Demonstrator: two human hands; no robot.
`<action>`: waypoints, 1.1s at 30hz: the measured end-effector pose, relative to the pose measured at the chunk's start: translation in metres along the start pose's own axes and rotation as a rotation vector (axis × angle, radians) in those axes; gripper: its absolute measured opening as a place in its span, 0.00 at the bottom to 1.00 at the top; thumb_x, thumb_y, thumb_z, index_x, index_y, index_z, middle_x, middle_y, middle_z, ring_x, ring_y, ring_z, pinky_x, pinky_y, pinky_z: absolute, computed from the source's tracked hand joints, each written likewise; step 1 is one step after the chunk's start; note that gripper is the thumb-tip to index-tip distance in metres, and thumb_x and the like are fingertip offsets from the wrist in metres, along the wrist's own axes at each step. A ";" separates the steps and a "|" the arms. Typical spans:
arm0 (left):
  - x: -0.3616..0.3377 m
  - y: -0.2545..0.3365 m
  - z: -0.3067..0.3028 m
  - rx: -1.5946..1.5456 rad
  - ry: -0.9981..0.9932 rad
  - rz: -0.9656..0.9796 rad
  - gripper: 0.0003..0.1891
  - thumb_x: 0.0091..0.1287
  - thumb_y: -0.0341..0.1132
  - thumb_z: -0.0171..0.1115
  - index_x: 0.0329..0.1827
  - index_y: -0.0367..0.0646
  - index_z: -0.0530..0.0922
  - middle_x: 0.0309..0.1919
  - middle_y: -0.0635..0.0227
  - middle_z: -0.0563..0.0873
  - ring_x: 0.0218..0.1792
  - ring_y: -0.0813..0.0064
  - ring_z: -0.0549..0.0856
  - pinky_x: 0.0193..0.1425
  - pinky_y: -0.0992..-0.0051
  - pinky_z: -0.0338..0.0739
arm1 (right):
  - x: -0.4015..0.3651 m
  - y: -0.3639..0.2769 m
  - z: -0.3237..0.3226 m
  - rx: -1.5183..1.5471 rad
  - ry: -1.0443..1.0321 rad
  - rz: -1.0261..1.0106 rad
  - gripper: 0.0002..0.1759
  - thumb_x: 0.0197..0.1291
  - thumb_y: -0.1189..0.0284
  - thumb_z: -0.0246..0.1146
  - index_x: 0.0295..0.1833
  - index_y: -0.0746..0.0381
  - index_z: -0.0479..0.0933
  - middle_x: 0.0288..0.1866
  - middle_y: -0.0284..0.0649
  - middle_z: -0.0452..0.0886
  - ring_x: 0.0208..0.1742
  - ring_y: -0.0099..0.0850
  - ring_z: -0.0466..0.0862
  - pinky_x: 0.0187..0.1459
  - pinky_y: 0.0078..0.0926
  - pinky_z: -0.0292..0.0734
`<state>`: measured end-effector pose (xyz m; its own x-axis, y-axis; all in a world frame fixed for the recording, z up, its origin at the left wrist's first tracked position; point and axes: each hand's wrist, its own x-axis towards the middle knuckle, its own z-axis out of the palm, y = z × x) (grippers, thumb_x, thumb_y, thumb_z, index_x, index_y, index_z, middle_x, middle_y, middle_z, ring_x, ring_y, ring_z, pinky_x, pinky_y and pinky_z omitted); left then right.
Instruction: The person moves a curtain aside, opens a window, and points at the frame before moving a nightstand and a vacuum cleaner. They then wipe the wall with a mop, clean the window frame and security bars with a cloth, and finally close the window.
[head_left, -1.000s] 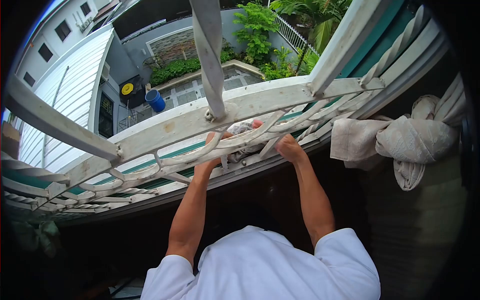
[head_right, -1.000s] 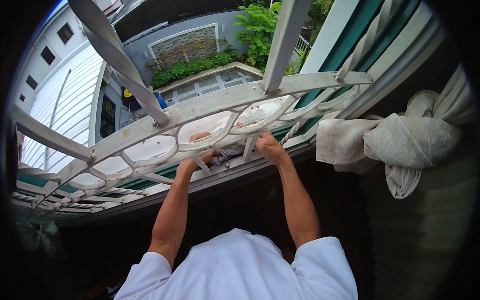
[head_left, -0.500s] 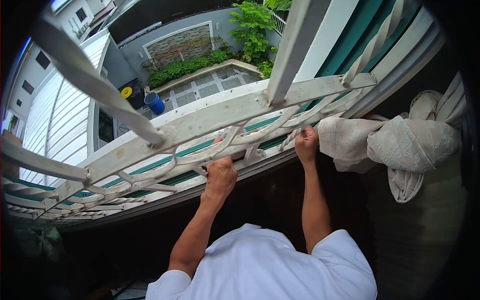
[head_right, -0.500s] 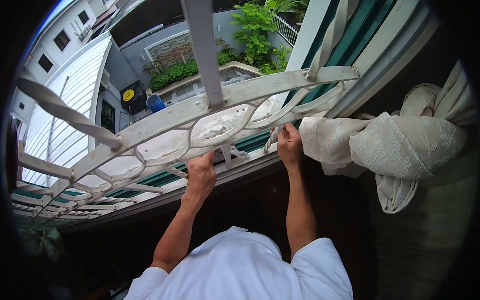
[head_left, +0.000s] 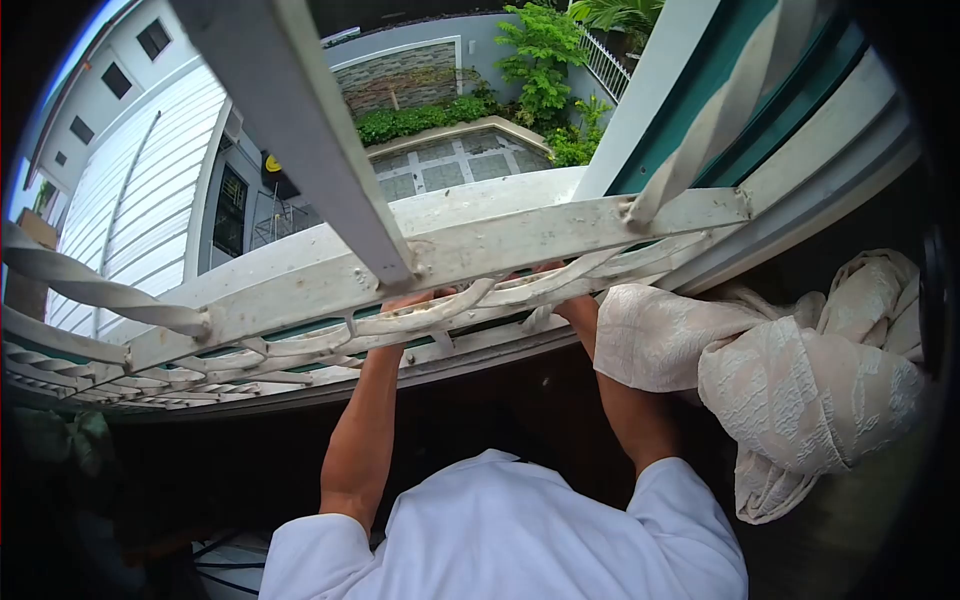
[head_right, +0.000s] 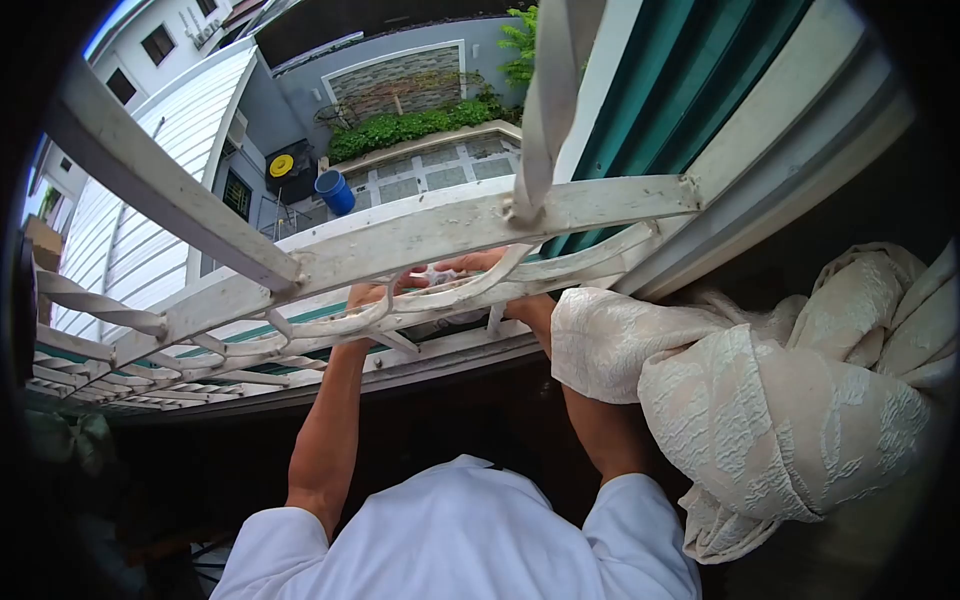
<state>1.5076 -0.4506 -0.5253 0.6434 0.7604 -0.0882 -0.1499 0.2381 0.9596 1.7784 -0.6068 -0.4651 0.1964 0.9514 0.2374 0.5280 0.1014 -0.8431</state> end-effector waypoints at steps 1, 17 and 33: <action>-0.020 0.023 0.011 -0.015 0.016 0.003 0.20 0.73 0.44 0.64 0.54 0.33 0.82 0.44 0.61 0.89 0.46 0.73 0.87 0.50 0.75 0.82 | 0.001 0.002 -0.004 -0.005 -0.046 0.016 0.12 0.64 0.74 0.66 0.52 0.64 0.84 0.48 0.43 0.87 0.50 0.30 0.85 0.54 0.28 0.79; -0.228 0.079 0.013 0.215 0.257 -0.114 0.09 0.73 0.29 0.61 0.46 0.30 0.84 0.36 0.62 0.90 0.35 0.80 0.87 0.37 0.80 0.83 | 0.033 -0.007 0.024 0.021 -0.319 -0.012 0.13 0.59 0.70 0.70 0.48 0.62 0.85 0.45 0.42 0.87 0.47 0.30 0.85 0.48 0.29 0.80; -0.218 0.062 0.013 0.364 0.160 -0.147 0.07 0.71 0.29 0.63 0.42 0.32 0.85 0.35 0.62 0.90 0.30 0.82 0.85 0.34 0.81 0.81 | 0.076 -0.018 0.052 0.073 -0.624 -0.261 0.14 0.59 0.63 0.70 0.36 0.65 0.81 0.38 0.33 0.81 0.38 0.25 0.80 0.44 0.25 0.76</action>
<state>1.3680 -0.6094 -0.4433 0.5093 0.8253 -0.2438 0.2279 0.1439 0.9630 1.7412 -0.5215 -0.4571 -0.4550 0.8804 0.1336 0.4318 0.3494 -0.8315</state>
